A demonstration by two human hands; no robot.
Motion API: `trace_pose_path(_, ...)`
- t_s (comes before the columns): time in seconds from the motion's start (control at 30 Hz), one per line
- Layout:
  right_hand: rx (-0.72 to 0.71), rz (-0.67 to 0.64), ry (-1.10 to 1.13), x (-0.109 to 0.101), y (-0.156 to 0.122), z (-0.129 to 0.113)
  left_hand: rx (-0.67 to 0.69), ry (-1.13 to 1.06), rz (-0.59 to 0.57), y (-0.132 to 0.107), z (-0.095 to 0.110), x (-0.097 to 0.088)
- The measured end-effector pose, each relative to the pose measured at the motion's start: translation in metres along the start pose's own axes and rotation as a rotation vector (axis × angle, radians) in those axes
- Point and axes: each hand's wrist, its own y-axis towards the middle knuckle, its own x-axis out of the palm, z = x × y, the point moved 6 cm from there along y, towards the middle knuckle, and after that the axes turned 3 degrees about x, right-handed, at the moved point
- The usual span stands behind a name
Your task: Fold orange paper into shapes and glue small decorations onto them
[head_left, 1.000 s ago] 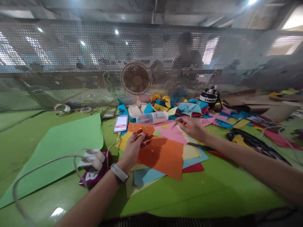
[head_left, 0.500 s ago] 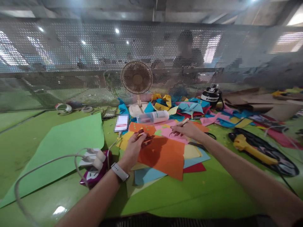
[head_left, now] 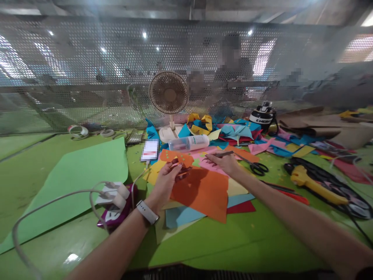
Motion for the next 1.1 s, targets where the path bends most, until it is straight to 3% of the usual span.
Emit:
trace_pose_path(0.47, -0.026, 0.061, -0.057, 0.004, -0.009, -0.011, 0.009, 0.010, -0.018, -0.001, 0.000, 0.002)
trace_pose_path(1.1, -0.047, 0.078, 0.002, 0.010, -0.010, -0.005, 0.009, -0.074, -0.034, 0.002, -0.005, -0.001)
